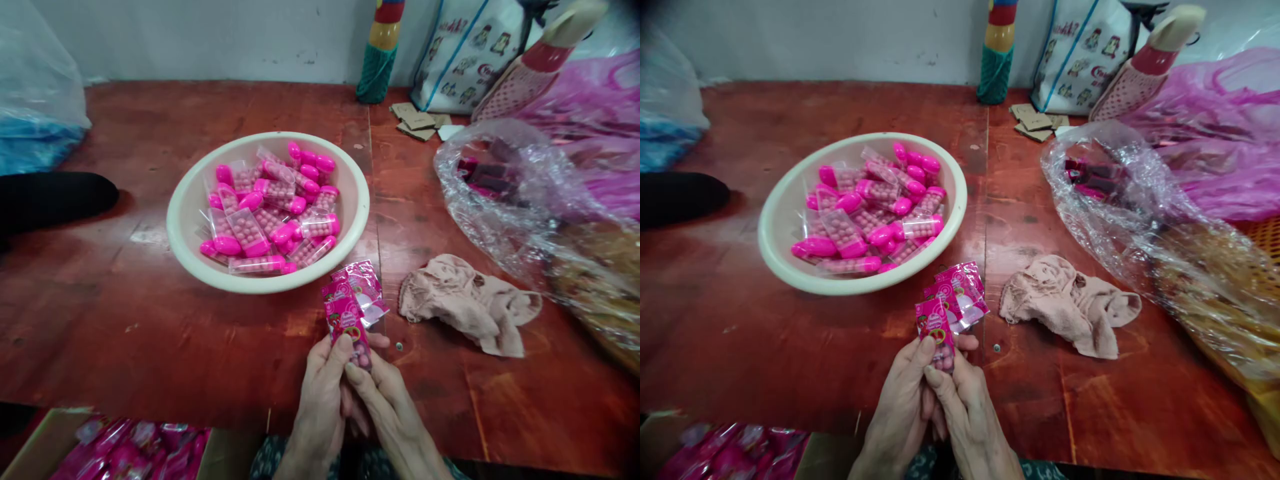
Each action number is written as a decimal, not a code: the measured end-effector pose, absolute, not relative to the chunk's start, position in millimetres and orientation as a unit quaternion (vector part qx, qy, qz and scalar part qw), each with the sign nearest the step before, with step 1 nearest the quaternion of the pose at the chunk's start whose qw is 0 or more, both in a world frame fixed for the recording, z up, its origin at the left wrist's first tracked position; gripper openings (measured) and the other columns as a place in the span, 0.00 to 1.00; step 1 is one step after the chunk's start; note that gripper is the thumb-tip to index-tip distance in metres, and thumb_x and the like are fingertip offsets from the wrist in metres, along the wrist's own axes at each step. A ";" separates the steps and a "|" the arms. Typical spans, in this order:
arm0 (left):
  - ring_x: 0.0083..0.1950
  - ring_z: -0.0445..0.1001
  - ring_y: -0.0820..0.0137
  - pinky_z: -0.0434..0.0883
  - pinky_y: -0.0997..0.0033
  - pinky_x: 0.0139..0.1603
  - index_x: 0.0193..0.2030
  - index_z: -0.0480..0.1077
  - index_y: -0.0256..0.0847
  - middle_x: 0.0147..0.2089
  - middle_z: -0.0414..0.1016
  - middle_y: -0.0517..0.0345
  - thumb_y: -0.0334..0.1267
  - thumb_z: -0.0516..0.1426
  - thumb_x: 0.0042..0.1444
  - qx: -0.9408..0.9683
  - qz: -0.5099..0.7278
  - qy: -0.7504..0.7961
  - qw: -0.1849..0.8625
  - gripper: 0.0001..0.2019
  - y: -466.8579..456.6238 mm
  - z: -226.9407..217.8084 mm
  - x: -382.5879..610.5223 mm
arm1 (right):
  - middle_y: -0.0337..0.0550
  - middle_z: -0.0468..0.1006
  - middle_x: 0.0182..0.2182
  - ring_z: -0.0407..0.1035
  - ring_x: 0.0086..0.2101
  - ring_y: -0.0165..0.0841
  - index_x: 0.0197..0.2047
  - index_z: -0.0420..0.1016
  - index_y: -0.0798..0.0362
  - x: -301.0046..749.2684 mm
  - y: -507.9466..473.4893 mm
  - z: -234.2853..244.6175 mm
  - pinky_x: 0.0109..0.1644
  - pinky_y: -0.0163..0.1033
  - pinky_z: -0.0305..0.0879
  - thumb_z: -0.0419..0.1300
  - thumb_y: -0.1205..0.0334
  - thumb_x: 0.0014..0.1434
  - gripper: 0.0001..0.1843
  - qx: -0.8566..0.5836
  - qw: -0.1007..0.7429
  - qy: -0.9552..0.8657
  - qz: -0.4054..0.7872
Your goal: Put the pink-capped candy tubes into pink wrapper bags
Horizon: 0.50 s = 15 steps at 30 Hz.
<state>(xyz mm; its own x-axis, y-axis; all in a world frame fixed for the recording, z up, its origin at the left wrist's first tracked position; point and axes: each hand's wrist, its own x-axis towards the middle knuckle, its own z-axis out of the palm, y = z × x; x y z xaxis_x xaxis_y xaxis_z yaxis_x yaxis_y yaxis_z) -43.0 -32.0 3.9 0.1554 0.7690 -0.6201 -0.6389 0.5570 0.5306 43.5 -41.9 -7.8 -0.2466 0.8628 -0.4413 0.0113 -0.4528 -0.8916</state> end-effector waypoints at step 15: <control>0.26 0.72 0.76 0.71 0.77 0.30 0.46 0.69 0.39 0.36 0.76 0.56 0.29 0.61 0.48 0.123 0.555 0.490 0.661 0.17 -26.9 12.4 -69.0 | 0.34 0.66 0.17 0.57 0.15 0.24 0.30 0.69 0.54 38.8 -46.2 -11.8 0.17 0.28 0.53 0.49 0.47 0.62 0.20 -0.500 0.273 -0.475 0.671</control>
